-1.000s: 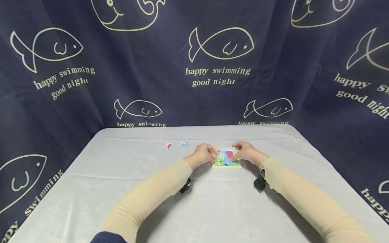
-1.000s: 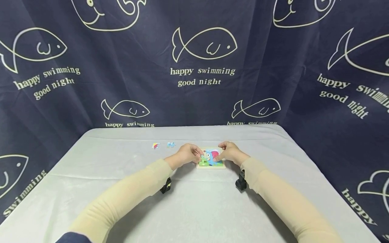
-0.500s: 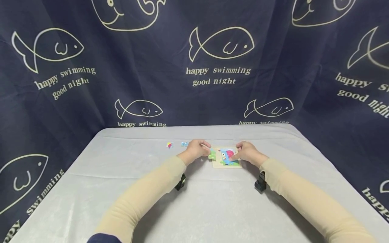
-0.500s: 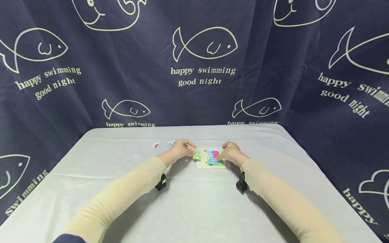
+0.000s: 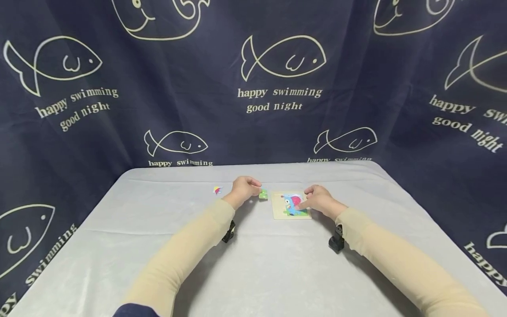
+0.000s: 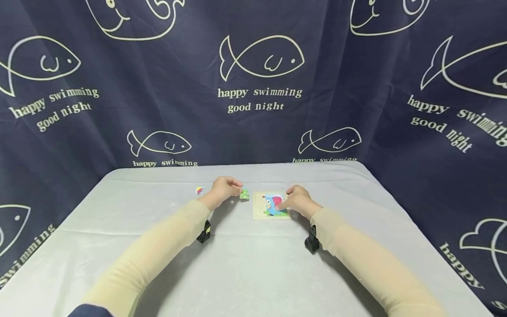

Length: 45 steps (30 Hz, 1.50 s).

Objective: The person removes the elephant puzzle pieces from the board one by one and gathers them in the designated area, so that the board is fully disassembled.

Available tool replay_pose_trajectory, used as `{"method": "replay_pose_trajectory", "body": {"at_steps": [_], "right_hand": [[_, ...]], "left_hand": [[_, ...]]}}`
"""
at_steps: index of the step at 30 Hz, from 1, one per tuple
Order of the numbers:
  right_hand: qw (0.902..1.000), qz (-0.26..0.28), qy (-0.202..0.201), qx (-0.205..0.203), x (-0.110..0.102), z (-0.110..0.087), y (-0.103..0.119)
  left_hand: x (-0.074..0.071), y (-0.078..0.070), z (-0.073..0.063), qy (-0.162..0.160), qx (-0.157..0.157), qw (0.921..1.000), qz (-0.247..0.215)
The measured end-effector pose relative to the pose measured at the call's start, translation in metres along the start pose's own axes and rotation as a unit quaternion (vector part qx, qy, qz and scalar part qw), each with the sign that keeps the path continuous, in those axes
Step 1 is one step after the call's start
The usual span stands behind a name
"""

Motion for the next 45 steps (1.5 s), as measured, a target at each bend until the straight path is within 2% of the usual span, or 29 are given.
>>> {"method": "replay_pose_trajectory", "body": {"at_steps": [9, 21, 27, 31, 36, 45], "right_hand": [[0.9999, 0.001, -0.009, -0.01, 0.002, -0.003, -0.002], [0.9996, 0.024, -0.009, 0.007, 0.001, 0.001, -0.003], [0.9994, 0.034, -0.007, 0.006, 0.0, 0.0, -0.005], [0.9993, 0.035, -0.005, 0.008, 0.0, -0.001, -0.006], [0.999, 0.043, 0.001, 0.01, 0.0, -0.001, -0.006], [0.9995, 0.029, -0.003, 0.007, -0.002, -0.004, -0.005]], "left_hand": [[-0.012, 0.0, 0.017, -0.031, 0.009, 0.9987, 0.039], [-0.007, 0.001, 0.032, -0.038, 0.0, 0.996, 0.081], [-0.004, 0.0, 0.032, -0.036, 0.008, 0.9945, 0.098], [-0.002, 0.003, 0.033, -0.035, -0.002, 0.9946, 0.098], [-0.004, 0.005, 0.034, -0.049, -0.011, 0.9928, 0.108], [-0.004, 0.002, 0.026, -0.055, -0.013, 0.991, 0.121]]}}
Point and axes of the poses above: each hand's wrist, its own z-axis towards the middle knuckle, its own x-axis out of the palm, y = z × x, the point moved 5 cm from there along z, towards the middle knuckle, and after that the axes turned 14 degrees about -y, right-handed, at the moved point
